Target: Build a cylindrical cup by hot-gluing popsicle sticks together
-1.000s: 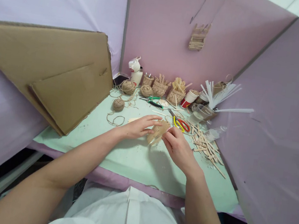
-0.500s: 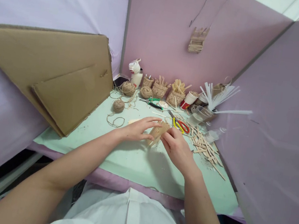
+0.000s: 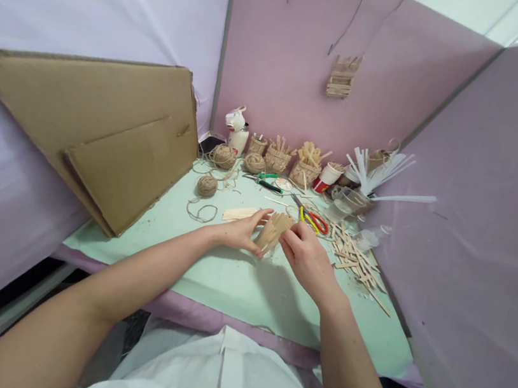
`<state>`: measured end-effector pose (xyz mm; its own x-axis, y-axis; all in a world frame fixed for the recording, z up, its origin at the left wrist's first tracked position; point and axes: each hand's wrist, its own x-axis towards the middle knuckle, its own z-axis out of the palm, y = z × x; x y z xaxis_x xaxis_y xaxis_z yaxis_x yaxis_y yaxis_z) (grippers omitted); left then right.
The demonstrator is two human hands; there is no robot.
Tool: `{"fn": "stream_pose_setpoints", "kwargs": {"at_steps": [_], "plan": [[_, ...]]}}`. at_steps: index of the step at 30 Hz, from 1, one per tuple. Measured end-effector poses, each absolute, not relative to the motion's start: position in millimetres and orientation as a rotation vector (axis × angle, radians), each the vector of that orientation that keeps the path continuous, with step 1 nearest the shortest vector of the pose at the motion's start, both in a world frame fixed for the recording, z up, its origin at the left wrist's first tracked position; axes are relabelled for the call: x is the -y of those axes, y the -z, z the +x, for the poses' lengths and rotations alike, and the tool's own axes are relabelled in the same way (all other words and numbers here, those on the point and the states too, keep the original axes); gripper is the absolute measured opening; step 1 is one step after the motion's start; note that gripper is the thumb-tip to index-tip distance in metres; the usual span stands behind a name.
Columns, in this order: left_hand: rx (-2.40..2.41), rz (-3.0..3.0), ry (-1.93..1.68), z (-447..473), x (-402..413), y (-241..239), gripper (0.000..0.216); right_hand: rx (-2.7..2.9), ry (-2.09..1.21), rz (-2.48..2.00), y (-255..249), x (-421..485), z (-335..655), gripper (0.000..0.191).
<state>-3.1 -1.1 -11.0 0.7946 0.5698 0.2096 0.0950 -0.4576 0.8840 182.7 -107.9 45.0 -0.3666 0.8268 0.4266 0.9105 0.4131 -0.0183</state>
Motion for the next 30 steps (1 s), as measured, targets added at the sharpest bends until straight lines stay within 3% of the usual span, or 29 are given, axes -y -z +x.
{"fn": "stream_pose_setpoints", "kwargs": {"at_steps": [30], "plan": [[-0.687,2.196,-0.507,2.9,2.9,10.2,0.068,2.342,0.486,-1.537,-47.8,105.9,179.3,0.025]]}}
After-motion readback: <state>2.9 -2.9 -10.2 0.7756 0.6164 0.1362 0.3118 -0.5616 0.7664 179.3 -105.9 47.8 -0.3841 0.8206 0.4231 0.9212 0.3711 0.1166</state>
